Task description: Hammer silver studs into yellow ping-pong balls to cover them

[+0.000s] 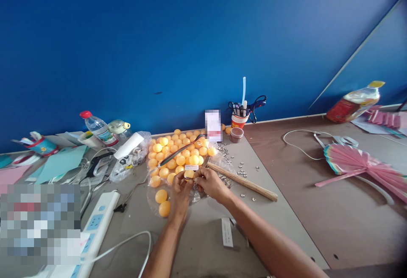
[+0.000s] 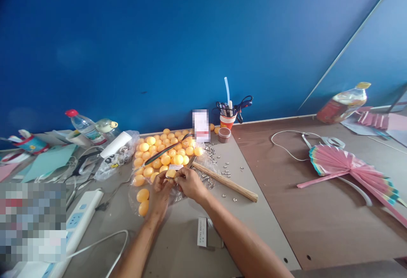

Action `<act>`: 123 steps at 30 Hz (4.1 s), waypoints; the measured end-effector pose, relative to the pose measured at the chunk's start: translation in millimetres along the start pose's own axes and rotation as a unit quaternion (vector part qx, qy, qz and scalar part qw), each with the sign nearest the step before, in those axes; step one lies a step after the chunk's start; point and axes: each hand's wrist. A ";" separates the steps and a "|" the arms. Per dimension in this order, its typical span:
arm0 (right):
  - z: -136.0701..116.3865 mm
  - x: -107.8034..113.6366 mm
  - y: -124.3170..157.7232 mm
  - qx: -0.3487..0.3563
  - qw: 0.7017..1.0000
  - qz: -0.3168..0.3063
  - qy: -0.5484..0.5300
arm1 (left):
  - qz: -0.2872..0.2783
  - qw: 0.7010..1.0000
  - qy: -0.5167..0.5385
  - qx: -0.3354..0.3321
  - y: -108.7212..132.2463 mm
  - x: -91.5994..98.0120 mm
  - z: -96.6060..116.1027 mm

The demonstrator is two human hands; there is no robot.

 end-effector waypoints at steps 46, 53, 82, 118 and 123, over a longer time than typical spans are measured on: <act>15.9 16.1 -9.9 0.115 0.825 0.002 0.553 | 0.025 0.990 0.135 0.045 -8.2 -0.6 -0.8; 17.0 17.9 -11.8 0.155 0.879 0.052 0.448 | 0.028 0.984 0.168 0.053 -7.0 -1.8 0.7; 8.6 1.7 -7.1 0.046 0.985 -0.037 -0.162 | -0.018 0.996 0.085 0.003 -6.9 5.6 -14.3; -6.0 1.7 1.4 -0.017 0.997 -0.004 -0.070 | -0.011 0.996 -0.078 -0.052 -2.4 6.7 -13.3; -1.8 0.4 -1.1 -0.016 0.997 0.004 -0.072 | -0.007 0.996 -0.082 -0.045 -3.0 7.2 -13.9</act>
Point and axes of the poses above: each hand's wrist, its own y-axis away from the middle knuckle, its own x-axis out of the back of the hand, z = x × y, and after that the axes turned 1 degree about y, right-handed
